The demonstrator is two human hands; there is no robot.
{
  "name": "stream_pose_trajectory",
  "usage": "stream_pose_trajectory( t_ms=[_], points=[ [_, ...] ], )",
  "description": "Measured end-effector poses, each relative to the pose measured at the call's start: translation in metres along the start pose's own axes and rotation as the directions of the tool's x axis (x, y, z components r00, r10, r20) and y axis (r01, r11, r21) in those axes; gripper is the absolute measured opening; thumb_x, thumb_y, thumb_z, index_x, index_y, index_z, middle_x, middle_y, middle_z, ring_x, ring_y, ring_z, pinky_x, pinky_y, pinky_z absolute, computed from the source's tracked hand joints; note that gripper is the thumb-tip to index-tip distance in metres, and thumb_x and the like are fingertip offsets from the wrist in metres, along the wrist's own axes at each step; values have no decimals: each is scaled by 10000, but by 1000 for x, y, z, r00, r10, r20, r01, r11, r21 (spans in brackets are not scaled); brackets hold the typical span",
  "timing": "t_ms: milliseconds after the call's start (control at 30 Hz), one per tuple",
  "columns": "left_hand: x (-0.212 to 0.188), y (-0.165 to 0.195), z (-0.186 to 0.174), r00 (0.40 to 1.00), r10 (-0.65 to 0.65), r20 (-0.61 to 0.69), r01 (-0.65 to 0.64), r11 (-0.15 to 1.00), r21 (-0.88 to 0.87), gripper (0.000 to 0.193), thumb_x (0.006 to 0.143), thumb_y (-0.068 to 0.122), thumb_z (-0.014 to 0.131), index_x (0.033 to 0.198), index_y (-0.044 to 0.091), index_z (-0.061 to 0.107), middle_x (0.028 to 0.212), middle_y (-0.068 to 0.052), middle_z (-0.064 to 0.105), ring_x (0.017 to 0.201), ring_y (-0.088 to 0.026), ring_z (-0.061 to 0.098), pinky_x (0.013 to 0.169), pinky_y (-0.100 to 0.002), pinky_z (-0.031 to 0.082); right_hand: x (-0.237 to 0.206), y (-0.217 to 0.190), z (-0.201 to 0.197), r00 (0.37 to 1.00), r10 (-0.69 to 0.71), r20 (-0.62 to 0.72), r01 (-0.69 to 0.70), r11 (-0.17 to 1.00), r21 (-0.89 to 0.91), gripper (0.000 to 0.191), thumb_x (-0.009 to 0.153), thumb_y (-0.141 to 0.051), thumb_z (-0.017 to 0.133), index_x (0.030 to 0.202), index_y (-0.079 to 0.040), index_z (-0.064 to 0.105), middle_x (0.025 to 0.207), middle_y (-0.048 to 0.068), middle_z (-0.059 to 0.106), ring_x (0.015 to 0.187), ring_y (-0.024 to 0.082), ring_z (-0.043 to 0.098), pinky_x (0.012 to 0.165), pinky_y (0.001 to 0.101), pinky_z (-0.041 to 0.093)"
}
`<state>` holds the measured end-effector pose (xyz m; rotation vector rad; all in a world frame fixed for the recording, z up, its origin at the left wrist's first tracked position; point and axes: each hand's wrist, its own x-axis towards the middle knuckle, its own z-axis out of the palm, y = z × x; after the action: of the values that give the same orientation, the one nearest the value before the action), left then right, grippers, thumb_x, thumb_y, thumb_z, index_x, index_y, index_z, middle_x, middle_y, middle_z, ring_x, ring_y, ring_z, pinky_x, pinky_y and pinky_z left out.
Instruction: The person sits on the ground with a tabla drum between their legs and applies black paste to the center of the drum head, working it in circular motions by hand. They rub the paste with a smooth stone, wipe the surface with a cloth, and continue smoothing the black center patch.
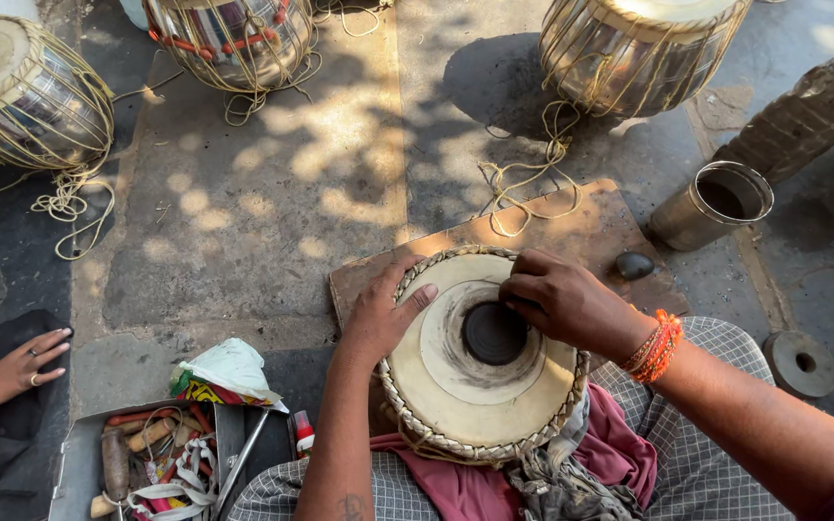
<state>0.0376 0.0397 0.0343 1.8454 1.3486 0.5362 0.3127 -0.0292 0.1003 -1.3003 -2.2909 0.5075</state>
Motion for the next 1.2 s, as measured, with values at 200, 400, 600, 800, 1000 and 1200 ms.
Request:
stream_pose_trajectory(
  t_ms=[200,400,600,800,1000,1200],
  points=[
    [4,3,-1,995,60,-79,-60,998,-4,594,909,545,658,1349,148,628,1280,-149,709,1224,-334,664,1028,-440,502,-39,-21,9,986,82,-144,-96,991,-96,171,817,-160,751,968,-81,734,940,102,642,870,328,671,749,425,551],
    [-6,15,2,967,-66,-245,92,991,98,512,935,514,637,1293,150,676,1251,-159,723,1199,-365,667,992,-461,529,-55,-38,25,909,298,-292,-251,950,188,177,839,-160,748,1001,-86,754,933,78,663,812,250,715,715,368,571],
    [-1,15,-5,969,86,-230,-34,974,224,572,860,491,703,1297,128,633,1445,-160,607,1303,-380,532,1009,-508,425,-23,-17,21,910,284,-302,-228,951,208,157,864,-176,761,997,-93,750,935,88,670,830,267,716,732,379,556],
    [7,2,-2,995,103,-21,-104,993,-53,616,936,484,652,1452,161,559,1465,-144,593,1374,-323,549,1104,-435,440,12,-3,15,973,99,-208,-84,993,79,136,852,-164,748,964,-88,735,938,100,645,849,303,674,736,405,544],
    [4,5,-1,997,77,-21,-78,995,-66,555,944,451,657,1405,149,590,1406,-141,636,1306,-326,612,1062,-423,479,27,4,8,999,-36,-28,36,999,13,162,855,-167,731,989,-78,711,943,125,611,877,318,641,749,427,526],
    [7,8,-2,1000,17,-21,-17,1000,7,522,930,477,641,1371,198,621,1391,-90,642,1326,-319,550,1074,-436,452,-25,5,18,990,76,-122,-79,997,-21,165,807,-166,745,950,-87,726,926,103,629,894,307,652,758,398,549]
  ],
)
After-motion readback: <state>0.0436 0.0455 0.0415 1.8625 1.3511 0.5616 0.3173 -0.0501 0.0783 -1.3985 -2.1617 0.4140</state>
